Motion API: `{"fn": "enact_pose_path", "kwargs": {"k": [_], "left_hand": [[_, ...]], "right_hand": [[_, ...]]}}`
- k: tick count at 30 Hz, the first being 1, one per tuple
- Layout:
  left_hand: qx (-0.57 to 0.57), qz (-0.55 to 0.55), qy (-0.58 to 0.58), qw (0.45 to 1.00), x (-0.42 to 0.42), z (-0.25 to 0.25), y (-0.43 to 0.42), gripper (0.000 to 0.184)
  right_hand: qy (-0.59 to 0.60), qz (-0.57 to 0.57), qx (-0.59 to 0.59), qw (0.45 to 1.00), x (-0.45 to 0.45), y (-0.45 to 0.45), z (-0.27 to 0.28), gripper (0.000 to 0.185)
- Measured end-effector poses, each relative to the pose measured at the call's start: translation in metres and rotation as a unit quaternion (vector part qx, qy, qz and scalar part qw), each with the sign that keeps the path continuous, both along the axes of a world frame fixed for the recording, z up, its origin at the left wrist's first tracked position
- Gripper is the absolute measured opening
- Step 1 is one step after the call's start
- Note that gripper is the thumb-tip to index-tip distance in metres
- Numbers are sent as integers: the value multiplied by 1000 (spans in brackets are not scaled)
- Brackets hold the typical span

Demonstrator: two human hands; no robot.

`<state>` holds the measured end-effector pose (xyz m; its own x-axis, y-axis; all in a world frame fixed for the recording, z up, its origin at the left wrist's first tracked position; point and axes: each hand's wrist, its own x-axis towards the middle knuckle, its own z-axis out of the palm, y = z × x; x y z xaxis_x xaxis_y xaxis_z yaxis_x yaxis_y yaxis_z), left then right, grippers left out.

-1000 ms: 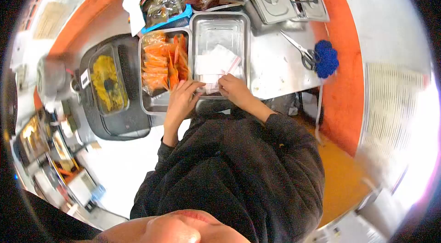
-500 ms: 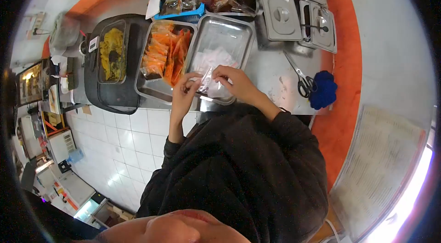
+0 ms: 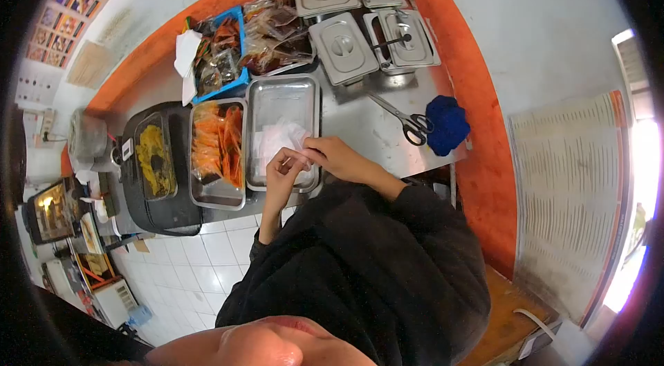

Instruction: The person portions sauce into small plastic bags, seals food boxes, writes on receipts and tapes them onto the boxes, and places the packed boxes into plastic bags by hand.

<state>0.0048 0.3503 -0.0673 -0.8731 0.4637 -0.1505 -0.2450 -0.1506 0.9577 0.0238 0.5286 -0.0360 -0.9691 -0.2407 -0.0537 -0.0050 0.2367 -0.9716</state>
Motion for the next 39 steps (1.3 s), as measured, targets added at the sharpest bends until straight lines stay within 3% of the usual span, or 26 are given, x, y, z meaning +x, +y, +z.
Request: {"fn": "enact_pose_path", "kwargs": {"k": [4, 6, 7, 8, 9, 10, 12, 14, 16, 17, 19, 22, 23, 25, 26, 28, 31, 34, 36, 38, 39], "left_hand": [[4, -22, -13, 1000, -8, -9, 31, 9], [-121, -33, 162, 979, -14, -5, 50, 13], [-120, -37, 164, 978, -18, 1, 55, 13], [-252, -18, 297, 921, -21, 8, 60, 14], [-374, 2, 418, 828, -24, 14, 64, 14], [-378, 51, 426, 820, -27, 16, 73, 15], [-393, 58, 422, 815, -34, 25, 79, 14], [-410, 66, 413, 811, -45, 28, 80, 13], [-359, 3, 397, 845, -57, 26, 73, 13], [-363, 6, 392, 845, -61, 22, 69, 13], [-269, -39, 305, 913, -69, 14, 64, 11], [-266, -4, 254, 930, -67, 4, 73, 11], [-265, -2, 249, 931, -69, 2, 74, 11], [-245, 6, 413, 877, -74, 2, 75, 12], [-248, 9, 405, 880, -77, 2, 74, 12], [-269, 4, 483, 833, -79, 8, 73, 12], [-357, 70, 464, 807, -69, 8, 74, 13], [-413, 127, 445, 785, -64, 18, 74, 13], [-436, 122, 419, 787, -62, 23, 73, 12], [-457, 123, 393, 789, -64, 23, 74, 11], [-422, 70, 414, 804, -65, 23, 73, 10]], "right_hand": [[8, -17, 18, 1000, 9, 18, 5, 18], [137, -84, 209, 965, 10, 25, -2, 18], [137, -87, 209, 964, 9, 30, -3, 18], [118, -95, 230, 961, 6, 35, -1, 17], [98, -102, 251, 958, 3, 38, 0, 16], [101, -103, 251, 957, 0, 39, -2, 16], [106, -173, 276, 940, -12, 38, -9, 14], [135, -170, 279, 936, -22, 39, -15, 14], [158, -161, 279, 933, -30, 42, -16, 14], [156, -117, 225, 955, -34, 46, -16, 15], [151, -67, 169, 972, -41, 49, -11, 16], [98, -69, 148, 982, -42, 48, -7, 17], [119, -93, 190, 970, -43, 47, -9, 17], [138, -108, 234, 956, -46, 49, -13, 16], [153, -89, 241, 954, -47, 52, -18, 16], [160, -61, 245, 954, -46, 53, -22, 16], [163, -88, 267, 946, -52, 51, -19, 16], [173, -173, 353, 903, -60, 49, -19, 13], [275, -240, 311, 878, -59, 42, -22, 19], [314, -185, 308, 879, -55, 43, -22, 26], [349, -137, 305, 875, -52, 43, -22, 34]]}}
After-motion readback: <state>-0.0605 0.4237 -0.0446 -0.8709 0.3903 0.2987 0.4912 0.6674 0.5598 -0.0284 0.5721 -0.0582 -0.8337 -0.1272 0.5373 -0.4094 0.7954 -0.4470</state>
